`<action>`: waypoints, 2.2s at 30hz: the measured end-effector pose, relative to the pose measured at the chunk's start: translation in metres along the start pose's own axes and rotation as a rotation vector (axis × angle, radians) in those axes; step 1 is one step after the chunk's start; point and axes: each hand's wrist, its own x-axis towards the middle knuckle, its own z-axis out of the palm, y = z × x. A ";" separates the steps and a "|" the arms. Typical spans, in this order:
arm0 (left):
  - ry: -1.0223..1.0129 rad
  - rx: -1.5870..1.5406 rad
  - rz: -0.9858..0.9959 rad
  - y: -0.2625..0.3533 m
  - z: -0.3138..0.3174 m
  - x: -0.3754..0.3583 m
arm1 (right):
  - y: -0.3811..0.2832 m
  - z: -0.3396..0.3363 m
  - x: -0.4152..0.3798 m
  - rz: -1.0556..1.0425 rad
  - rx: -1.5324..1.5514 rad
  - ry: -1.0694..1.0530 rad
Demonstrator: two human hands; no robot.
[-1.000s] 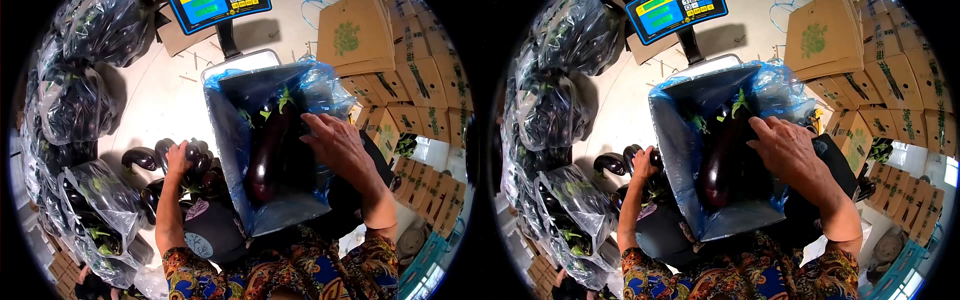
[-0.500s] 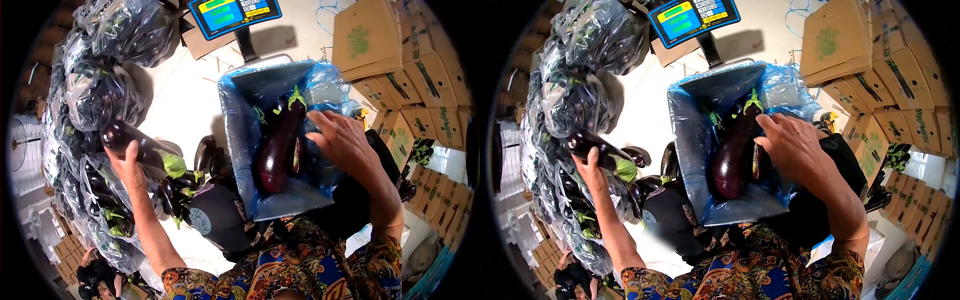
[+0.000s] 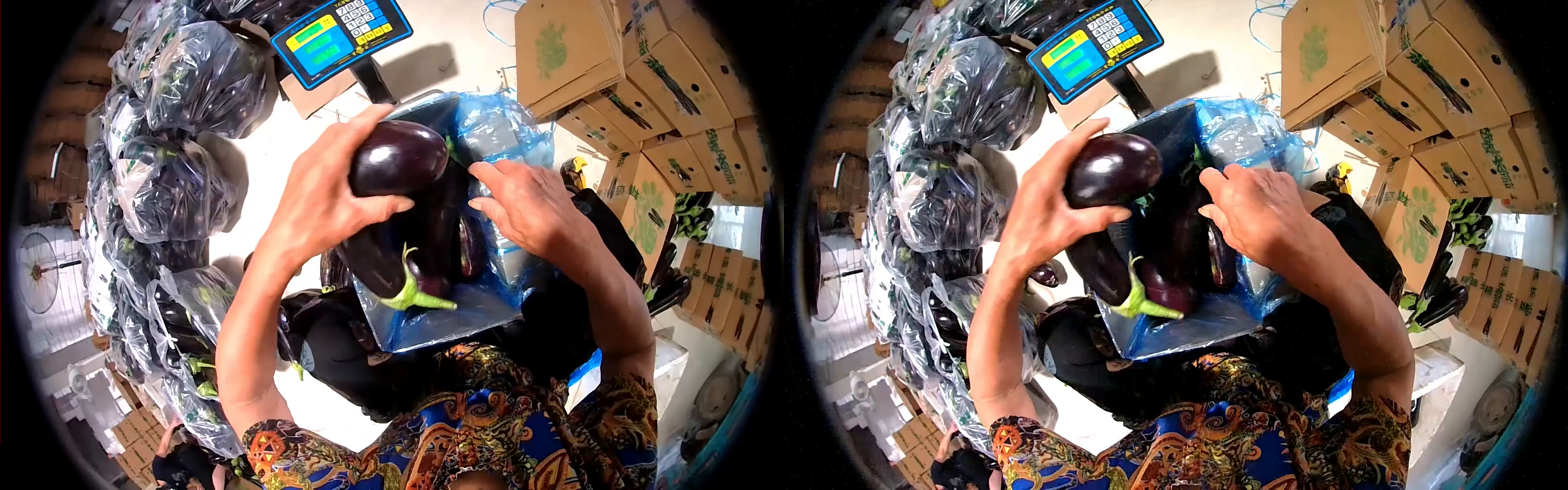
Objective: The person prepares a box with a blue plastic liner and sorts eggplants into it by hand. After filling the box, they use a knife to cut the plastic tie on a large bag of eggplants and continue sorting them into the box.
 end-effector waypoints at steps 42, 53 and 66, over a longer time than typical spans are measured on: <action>0.059 1.061 0.115 -0.012 0.098 0.023 | 0.005 0.006 -0.015 -0.093 -0.077 -0.087; -0.031 0.736 0.011 0.003 0.077 0.033 | 0.008 0.003 -0.016 -0.078 -0.108 -0.110; 0.648 0.161 -0.690 -0.076 -0.071 -0.135 | 0.014 0.020 -0.016 -0.070 -0.119 -0.166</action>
